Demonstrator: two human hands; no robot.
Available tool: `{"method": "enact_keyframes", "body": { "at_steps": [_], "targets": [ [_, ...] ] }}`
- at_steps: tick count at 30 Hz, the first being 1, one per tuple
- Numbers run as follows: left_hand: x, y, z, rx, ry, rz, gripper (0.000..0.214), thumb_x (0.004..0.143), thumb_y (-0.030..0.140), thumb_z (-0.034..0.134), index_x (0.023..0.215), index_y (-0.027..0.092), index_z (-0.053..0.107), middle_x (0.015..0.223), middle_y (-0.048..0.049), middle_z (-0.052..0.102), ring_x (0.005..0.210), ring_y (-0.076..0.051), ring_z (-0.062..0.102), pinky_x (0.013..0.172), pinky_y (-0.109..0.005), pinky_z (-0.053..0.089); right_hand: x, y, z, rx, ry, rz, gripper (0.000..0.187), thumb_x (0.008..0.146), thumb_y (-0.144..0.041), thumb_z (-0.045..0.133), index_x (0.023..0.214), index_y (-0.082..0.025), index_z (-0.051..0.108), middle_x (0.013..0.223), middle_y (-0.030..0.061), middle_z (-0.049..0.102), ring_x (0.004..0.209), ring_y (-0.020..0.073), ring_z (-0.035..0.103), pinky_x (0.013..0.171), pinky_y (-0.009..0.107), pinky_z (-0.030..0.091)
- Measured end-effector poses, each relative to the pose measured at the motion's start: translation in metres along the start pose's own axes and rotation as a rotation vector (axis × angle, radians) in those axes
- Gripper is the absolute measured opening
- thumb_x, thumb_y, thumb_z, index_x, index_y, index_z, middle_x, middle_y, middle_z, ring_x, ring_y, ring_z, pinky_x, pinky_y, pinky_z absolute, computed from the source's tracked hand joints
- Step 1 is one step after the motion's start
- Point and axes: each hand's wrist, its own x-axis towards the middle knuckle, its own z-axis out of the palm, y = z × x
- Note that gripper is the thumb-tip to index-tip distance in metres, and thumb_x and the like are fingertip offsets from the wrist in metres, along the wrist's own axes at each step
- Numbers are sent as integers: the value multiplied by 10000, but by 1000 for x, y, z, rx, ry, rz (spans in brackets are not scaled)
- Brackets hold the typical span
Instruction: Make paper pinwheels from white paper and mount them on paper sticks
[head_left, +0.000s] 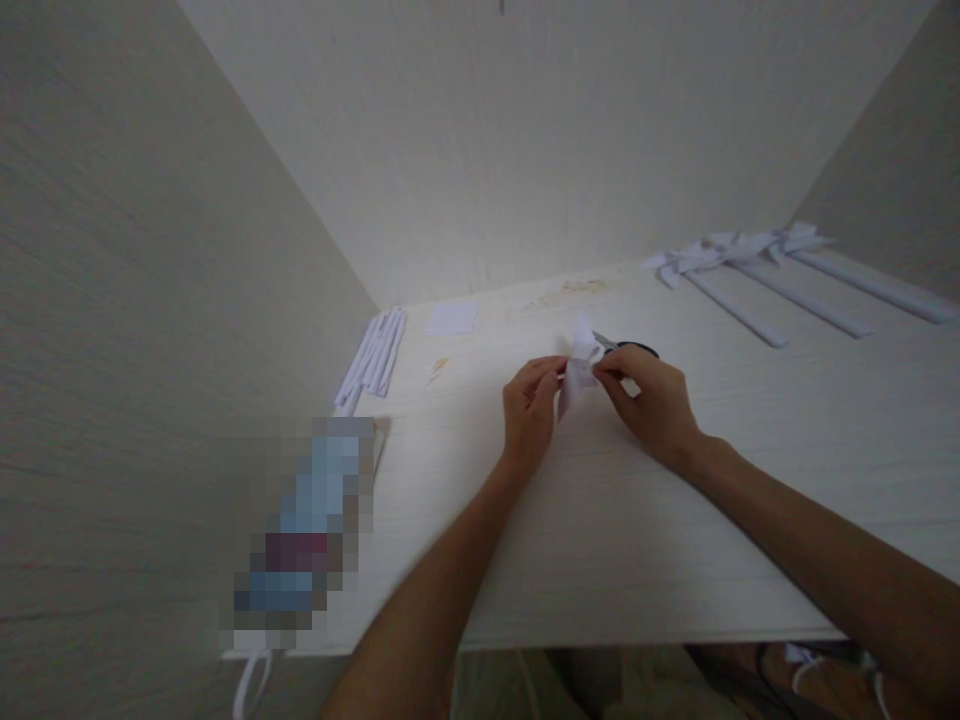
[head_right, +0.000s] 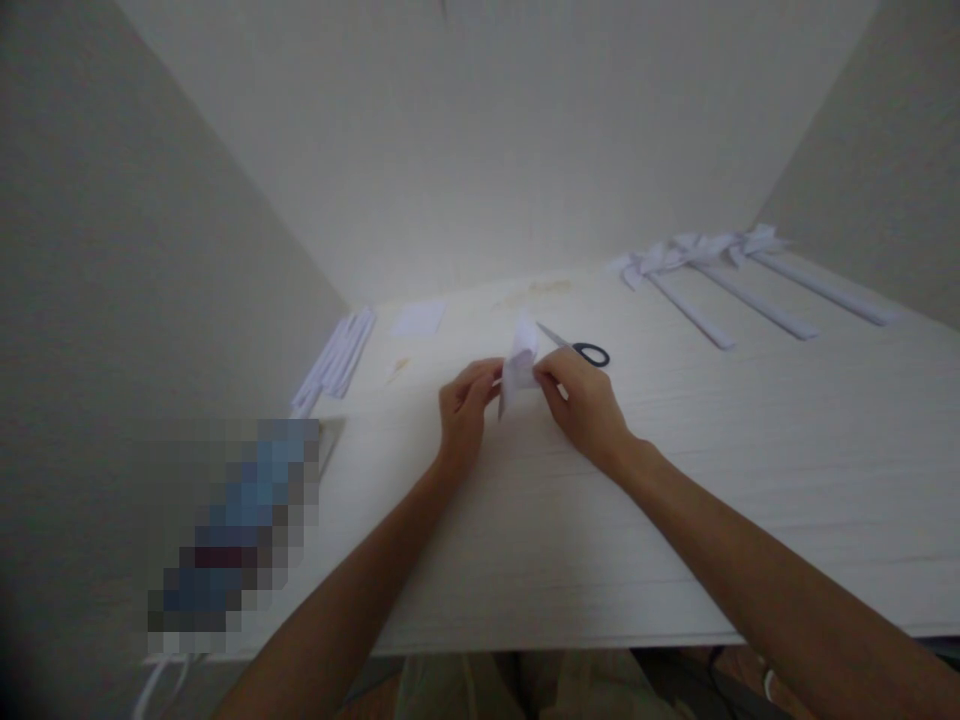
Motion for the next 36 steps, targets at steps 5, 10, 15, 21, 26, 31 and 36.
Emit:
{"method": "enact_keyframes", "body": {
  "at_steps": [5,10,15,21,26,31,36],
  "targets": [
    [3,-7,-4,200,-16,85,175,703,106,482,747,172,638,760,-38,624,703,-110,557,643,-235,452,3,0,-3,54,-15,-1,108,788,-153,446,758,-198,540,696,31,568,681,157,532,618,294,422],
    [7,-13,-13,383,-136,138,188,664,42,454,654,144,612,644,-17,588,619,-102,514,594,-227,423,6,0,-5,120,-78,12,110,782,-147,456,752,-188,553,699,34,578,680,153,534,621,293,425],
    [9,-11,-18,450,-259,229,232,653,3,419,640,149,599,643,-8,576,630,-103,503,579,-212,401,6,0,-5,106,-101,-14,118,783,-150,452,754,-192,559,704,33,586,677,153,537,603,294,426],
    [9,-10,-22,563,-315,310,201,709,60,433,613,163,578,688,-32,590,682,-128,527,640,-239,411,4,1,-6,61,-132,-86,144,813,-169,422,797,-194,563,715,44,570,696,159,533,624,304,437],
    [9,-12,-24,600,-358,325,211,746,87,423,735,165,619,850,-69,620,762,-144,549,696,-259,418,3,2,-6,30,-166,-126,151,818,-160,411,814,-174,561,722,57,552,695,158,518,628,294,437],
    [8,-12,-26,625,-386,322,232,775,125,410,820,183,631,903,-70,621,792,-143,558,708,-262,427,2,0,-7,-24,-205,-123,164,805,-123,407,817,-165,564,728,63,536,686,161,504,615,287,430],
    [8,-12,-26,632,-388,342,233,780,130,410,835,176,632,894,-76,623,786,-142,560,701,-256,434,1,-4,-7,-47,-206,-111,170,805,-115,402,811,-148,569,718,66,532,666,158,497,599,278,423]
  ]
}}
